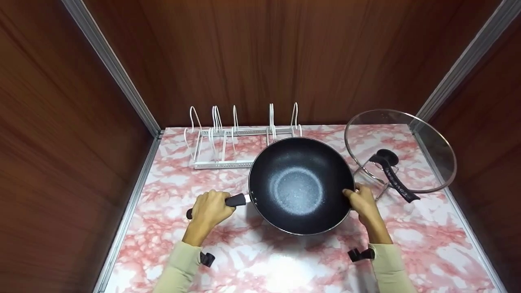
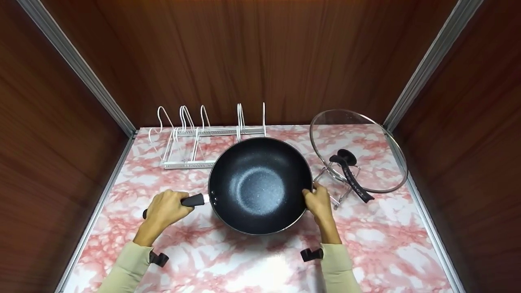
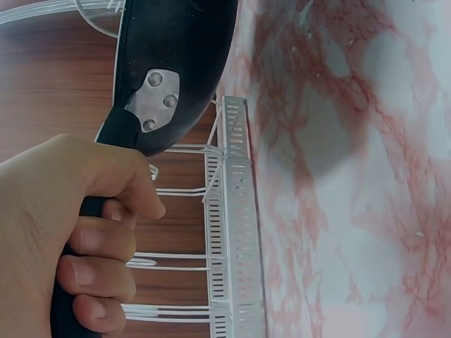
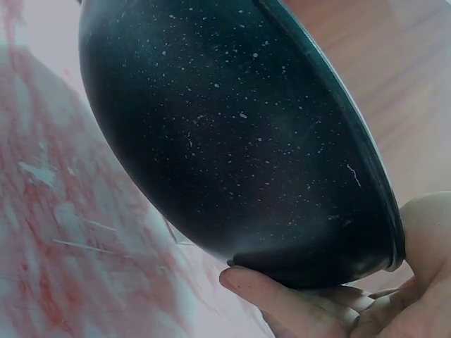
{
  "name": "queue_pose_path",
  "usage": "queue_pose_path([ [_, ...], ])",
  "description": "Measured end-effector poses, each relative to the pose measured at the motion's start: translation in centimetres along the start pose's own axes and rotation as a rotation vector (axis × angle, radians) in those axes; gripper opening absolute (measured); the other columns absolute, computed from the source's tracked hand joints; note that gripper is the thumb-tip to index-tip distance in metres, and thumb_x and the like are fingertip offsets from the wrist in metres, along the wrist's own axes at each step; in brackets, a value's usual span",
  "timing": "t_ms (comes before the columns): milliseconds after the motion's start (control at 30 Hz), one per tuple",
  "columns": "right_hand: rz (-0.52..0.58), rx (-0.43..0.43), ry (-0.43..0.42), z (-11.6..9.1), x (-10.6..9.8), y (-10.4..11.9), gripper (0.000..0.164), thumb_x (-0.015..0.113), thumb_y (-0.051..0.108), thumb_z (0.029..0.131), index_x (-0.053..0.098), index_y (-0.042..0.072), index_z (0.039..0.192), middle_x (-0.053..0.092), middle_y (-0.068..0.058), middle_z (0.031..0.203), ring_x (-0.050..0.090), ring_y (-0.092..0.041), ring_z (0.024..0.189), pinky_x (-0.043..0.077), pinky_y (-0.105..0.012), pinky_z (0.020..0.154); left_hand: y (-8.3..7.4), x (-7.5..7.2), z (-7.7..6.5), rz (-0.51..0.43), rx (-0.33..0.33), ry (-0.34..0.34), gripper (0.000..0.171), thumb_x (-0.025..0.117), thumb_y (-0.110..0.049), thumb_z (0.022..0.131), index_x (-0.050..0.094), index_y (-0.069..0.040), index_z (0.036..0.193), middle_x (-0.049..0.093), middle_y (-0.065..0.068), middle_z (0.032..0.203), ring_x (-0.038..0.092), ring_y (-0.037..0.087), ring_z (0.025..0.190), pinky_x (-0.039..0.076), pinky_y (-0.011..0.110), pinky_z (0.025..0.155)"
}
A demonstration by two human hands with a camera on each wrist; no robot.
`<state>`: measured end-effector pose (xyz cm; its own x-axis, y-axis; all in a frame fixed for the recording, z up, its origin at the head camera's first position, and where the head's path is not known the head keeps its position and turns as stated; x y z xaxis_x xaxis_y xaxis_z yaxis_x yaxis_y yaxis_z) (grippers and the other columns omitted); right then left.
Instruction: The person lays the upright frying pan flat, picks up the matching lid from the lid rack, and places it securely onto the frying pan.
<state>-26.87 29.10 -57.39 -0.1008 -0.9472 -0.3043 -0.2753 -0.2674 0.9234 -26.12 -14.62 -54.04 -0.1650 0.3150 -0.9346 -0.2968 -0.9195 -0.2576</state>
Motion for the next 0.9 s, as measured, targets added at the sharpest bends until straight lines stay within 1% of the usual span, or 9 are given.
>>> queue_pose_path([
  [200, 0.041, 0.025, 0.014, 0.1, 0.4, -1.0, 0.042, 0.056, 0.003, 0.101, 0.053, -0.020, 0.137, 0.076, -0.011, 0.087, 0.072, -0.011, 0.072, 0.061, -0.023, 0.063, 0.3, 0.4, 0.1, 0.005, 0.019, -0.009, 0.022, 0.073, -0.018, 0.074, 0.057, -0.020, 0.059, 0.059, 0.003, 0.057, 0.052, 0.024, 0.049, 0.048, 0.046, 0.047],
  [367, 0.057, 0.043, 0.019, 0.2, 0.6, -1.8, 0.043, 0.056, 0.002, 0.101, 0.052, -0.020, 0.137, 0.076, -0.011, 0.089, 0.072, -0.012, 0.073, 0.062, -0.024, 0.064, 0.6, 0.9, 0.2, 0.005, 0.027, 0.002, 0.023, 0.073, -0.019, 0.074, 0.056, -0.021, 0.059, 0.059, 0.002, 0.057, 0.050, 0.023, 0.049, 0.049, 0.046, 0.048],
  [500, 0.068, 0.049, 0.033, 0.2, 0.9, -2.1, 0.044, 0.056, 0.002, 0.101, 0.050, -0.021, 0.139, 0.076, -0.014, 0.090, 0.074, -0.014, 0.075, 0.063, -0.025, 0.065, 1.0, 1.2, 0.3, 0.009, 0.036, 0.009, 0.024, 0.073, -0.019, 0.074, 0.054, -0.021, 0.059, 0.058, 0.002, 0.056, 0.049, 0.022, 0.049, 0.048, 0.044, 0.047],
  [633, 0.064, 0.047, 0.037, 0.0, 1.2, -2.4, 0.048, 0.056, 0.003, 0.101, 0.048, -0.019, 0.144, 0.077, -0.015, 0.091, 0.074, -0.015, 0.076, 0.063, -0.025, 0.066, 1.3, 1.5, 0.4, 0.013, 0.046, 0.019, 0.026, 0.072, -0.020, 0.075, 0.052, -0.021, 0.058, 0.055, 0.000, 0.055, 0.047, 0.020, 0.049, 0.047, 0.042, 0.047],
  [733, 0.058, 0.051, 0.035, -0.1, 1.5, -2.7, 0.048, 0.056, 0.003, 0.101, 0.048, -0.017, 0.144, 0.077, -0.015, 0.093, 0.074, -0.015, 0.077, 0.063, -0.025, 0.066, 1.4, 1.7, 0.4, 0.019, 0.061, 0.019, 0.026, 0.072, -0.020, 0.075, 0.052, -0.021, 0.059, 0.053, -0.001, 0.054, 0.045, 0.019, 0.048, 0.047, 0.042, 0.047],
  [900, 0.115, 0.070, 0.047, 0.3, 1.9, -3.6, 0.053, 0.055, -0.001, 0.101, 0.041, -0.020, 0.149, 0.076, -0.020, 0.098, 0.075, -0.017, 0.080, 0.065, -0.028, 0.068, 1.7, 2.0, 0.5, 0.025, 0.078, 0.012, 0.025, 0.073, -0.020, 0.074, 0.053, -0.021, 0.060, 0.053, -0.001, 0.054, 0.045, 0.019, 0.048, 0.047, 0.043, 0.048],
])
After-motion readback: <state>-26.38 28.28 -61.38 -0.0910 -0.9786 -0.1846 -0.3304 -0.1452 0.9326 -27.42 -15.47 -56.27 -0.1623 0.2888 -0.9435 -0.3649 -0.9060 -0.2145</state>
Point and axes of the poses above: each hand's wrist, its own z-axis towards the middle knuckle, its own x-axis out of the palm, y = z × x, the point moved 7 cm from there along z, towards the middle knuckle
